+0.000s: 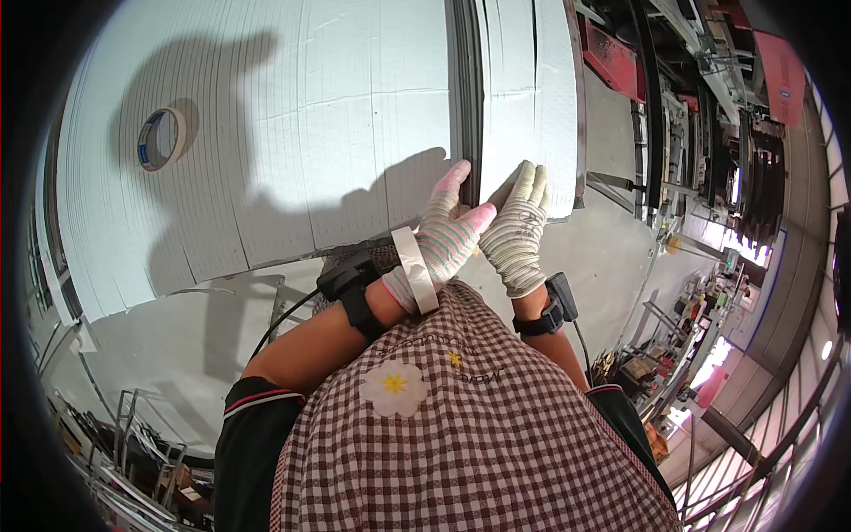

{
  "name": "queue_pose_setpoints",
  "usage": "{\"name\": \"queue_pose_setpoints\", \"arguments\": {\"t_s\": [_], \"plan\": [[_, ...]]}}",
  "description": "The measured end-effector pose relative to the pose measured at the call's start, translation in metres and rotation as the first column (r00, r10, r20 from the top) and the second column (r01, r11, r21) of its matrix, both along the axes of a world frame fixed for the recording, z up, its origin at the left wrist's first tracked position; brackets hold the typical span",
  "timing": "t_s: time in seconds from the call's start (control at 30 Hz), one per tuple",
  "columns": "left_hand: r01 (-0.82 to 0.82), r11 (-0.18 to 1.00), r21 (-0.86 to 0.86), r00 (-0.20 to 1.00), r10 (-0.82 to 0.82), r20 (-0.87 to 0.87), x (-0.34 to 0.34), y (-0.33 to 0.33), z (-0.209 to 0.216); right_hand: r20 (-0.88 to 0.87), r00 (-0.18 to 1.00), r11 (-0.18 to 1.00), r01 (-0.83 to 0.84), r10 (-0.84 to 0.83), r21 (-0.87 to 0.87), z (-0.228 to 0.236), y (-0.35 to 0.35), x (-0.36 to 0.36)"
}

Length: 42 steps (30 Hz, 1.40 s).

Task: The recorder handles long metal or composite panels, slides them into a machine for processing, applies labels, and stacks the finished components.

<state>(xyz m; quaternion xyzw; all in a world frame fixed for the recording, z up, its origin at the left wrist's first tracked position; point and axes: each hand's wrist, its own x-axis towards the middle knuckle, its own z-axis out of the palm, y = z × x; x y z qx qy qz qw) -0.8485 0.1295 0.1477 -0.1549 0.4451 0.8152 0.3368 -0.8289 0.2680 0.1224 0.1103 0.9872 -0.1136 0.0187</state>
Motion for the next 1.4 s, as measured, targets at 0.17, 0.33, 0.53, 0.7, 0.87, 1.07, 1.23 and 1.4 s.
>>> {"name": "queue_pose_setpoints", "arguments": {"t_s": [0.17, 0.33, 0.53, 0.7, 0.87, 1.07, 1.23, 1.4], "plan": [[-0.054, 0.998, -0.030, 0.987, 0.049, -0.153, -0.001, 0.009, -0.014, 0.018, 1.000, 0.999, -0.002, 0.003, -0.043, 0.005, 0.004, -0.002], [-0.145, 0.988, -0.060, 0.989, 0.142, -0.051, -0.028, 0.026, -0.011, 0.018, 1.000, 0.987, -0.017, 0.020, -0.161, 0.008, 0.013, -0.001], [0.091, 0.941, -0.326, 0.995, -0.101, -0.014, -0.046, 0.042, -0.036, 0.060, 0.998, 0.984, -0.014, 0.025, -0.175, 0.013, 0.019, 0.004], [-0.006, 0.999, -0.033, 0.990, 0.010, 0.140, -0.050, 0.027, -0.032, -0.196, 0.923, 0.633, 0.062, -0.330, -0.772, 0.013, 0.047, 0.008], [-0.001, 0.997, 0.081, 0.998, -0.004, 0.056, -0.051, 0.005, -0.041, -0.167, 0.985, 0.981, 0.080, -0.050, 0.177, -0.017, 0.058, -0.004], [0.011, 0.996, 0.086, 1.000, -0.010, -0.004, -0.054, -0.046, -0.021, -0.034, 0.986, 0.977, 0.169, -0.166, 0.129, -0.010, 0.053, -0.016], [-0.071, 0.997, 0.026, 0.997, 0.072, -0.042, -0.051, -0.044, -0.041, -0.033, 0.993, 0.986, 0.118, -0.115, 0.115, -0.004, 0.056, -0.023], [-0.048, 0.999, -0.025, 0.999, 0.048, 0.013, -0.054, -0.042, -0.045, 0.049, 0.988, 0.986, 0.145, -0.150, 0.088, 0.001, 0.060, -0.027]]}}
